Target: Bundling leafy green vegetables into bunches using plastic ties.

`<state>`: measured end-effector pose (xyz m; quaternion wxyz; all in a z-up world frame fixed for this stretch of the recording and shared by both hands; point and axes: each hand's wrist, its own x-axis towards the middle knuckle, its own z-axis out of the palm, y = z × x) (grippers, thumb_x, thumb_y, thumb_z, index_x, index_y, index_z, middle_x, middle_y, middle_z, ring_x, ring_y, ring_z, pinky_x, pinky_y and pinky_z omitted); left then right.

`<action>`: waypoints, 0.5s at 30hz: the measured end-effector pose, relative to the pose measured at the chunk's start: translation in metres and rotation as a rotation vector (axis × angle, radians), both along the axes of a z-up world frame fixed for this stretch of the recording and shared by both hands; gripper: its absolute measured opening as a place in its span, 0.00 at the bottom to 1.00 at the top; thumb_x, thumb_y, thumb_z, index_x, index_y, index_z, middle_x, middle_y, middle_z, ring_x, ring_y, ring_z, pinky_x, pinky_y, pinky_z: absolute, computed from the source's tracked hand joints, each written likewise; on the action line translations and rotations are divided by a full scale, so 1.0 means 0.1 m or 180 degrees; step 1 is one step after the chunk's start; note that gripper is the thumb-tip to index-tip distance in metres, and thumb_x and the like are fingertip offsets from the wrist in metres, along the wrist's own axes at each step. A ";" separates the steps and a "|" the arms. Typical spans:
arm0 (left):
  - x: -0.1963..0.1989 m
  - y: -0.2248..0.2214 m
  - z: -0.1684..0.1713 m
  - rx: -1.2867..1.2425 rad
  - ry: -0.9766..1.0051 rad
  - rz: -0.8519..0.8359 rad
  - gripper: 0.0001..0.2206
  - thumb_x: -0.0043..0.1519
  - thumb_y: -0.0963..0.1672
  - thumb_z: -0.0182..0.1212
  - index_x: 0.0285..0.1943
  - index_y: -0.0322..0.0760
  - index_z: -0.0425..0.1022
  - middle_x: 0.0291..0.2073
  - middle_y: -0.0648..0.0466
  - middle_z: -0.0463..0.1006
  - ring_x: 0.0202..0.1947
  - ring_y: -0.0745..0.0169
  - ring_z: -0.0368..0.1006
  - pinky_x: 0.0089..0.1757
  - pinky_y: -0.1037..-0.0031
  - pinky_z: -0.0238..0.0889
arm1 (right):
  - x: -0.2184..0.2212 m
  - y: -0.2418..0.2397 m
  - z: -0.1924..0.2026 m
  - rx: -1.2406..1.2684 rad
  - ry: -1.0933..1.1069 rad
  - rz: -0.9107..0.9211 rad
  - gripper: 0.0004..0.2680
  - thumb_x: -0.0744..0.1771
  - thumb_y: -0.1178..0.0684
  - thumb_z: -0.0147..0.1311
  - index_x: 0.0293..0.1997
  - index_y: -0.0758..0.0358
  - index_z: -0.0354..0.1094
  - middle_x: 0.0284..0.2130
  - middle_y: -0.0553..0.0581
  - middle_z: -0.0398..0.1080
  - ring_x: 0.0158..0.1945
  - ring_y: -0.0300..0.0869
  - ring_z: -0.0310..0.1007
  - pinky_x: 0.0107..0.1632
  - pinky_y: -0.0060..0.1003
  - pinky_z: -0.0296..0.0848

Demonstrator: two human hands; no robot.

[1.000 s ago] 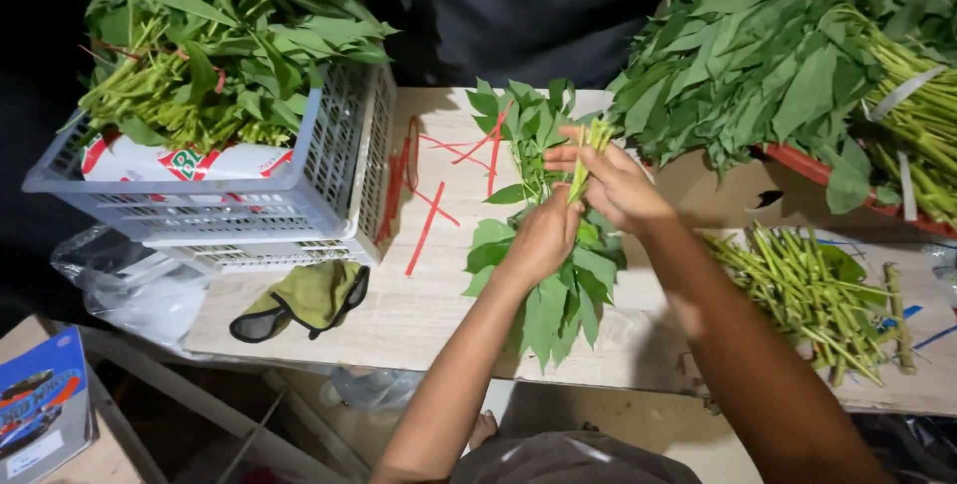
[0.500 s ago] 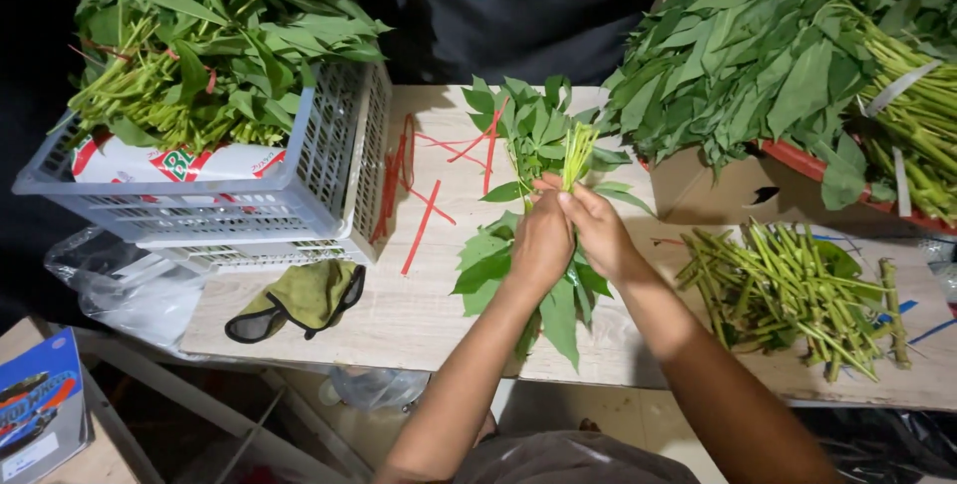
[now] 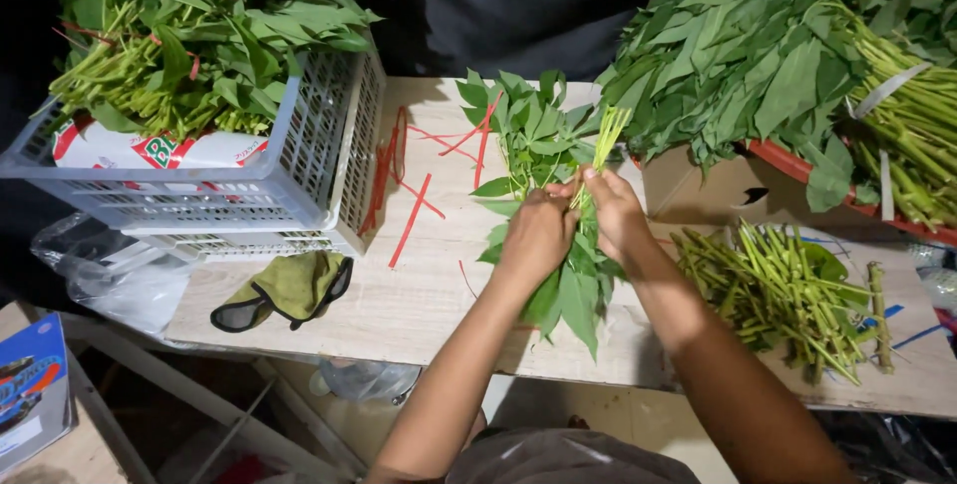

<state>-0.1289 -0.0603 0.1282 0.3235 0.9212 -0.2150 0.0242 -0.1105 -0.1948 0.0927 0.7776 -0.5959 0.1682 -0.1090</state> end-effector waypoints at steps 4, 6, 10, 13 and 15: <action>0.08 -0.02 -0.04 -0.0095 0.0058 0.0374 0.15 0.65 0.53 0.55 0.47 0.46 0.84 0.38 0.46 0.78 0.42 0.35 0.80 0.43 0.49 0.73 | -0.33 0.04 0.40 -0.0258 0.0211 0.0222 0.19 0.72 0.44 0.52 0.66 0.66 0.60 0.47 0.56 0.65 0.48 0.40 0.66 0.53 0.43 0.73; 0.12 -0.04 -0.12 -0.0358 0.0100 0.0574 0.07 0.62 0.48 0.60 0.41 0.46 0.80 0.34 0.47 0.79 0.42 0.37 0.80 0.44 0.49 0.72 | -0.31 0.08 0.42 -0.0337 0.0074 0.0452 0.14 0.72 0.45 0.51 0.59 0.64 0.67 0.43 0.56 0.72 0.45 0.39 0.71 0.51 0.41 0.75; 0.32 0.03 -0.21 -0.0705 0.0044 0.0654 0.04 0.59 0.47 0.65 0.35 0.47 0.80 0.30 0.53 0.80 0.38 0.43 0.81 0.42 0.55 0.74 | -0.42 0.10 0.58 -0.0495 -0.0046 0.0735 0.11 0.73 0.48 0.47 0.55 0.62 0.72 0.40 0.59 0.76 0.44 0.41 0.76 0.53 0.44 0.75; 0.37 0.11 -0.13 -0.1038 0.0399 0.0752 0.05 0.54 0.49 0.63 0.32 0.51 0.80 0.27 0.57 0.79 0.38 0.48 0.81 0.43 0.57 0.73 | -0.34 0.03 0.44 -0.0943 -0.0184 0.0975 0.11 0.72 0.49 0.49 0.59 0.56 0.73 0.49 0.55 0.76 0.54 0.39 0.69 0.64 0.47 0.66; 0.36 0.10 -0.14 -0.1748 0.0899 0.0754 0.05 0.54 0.46 0.65 0.35 0.51 0.84 0.27 0.58 0.81 0.31 0.59 0.80 0.35 0.69 0.72 | -0.27 -0.05 0.33 -0.0915 -0.0216 0.1317 0.08 0.72 0.51 0.52 0.52 0.62 0.73 0.34 0.49 0.72 0.35 0.33 0.69 0.45 0.38 0.77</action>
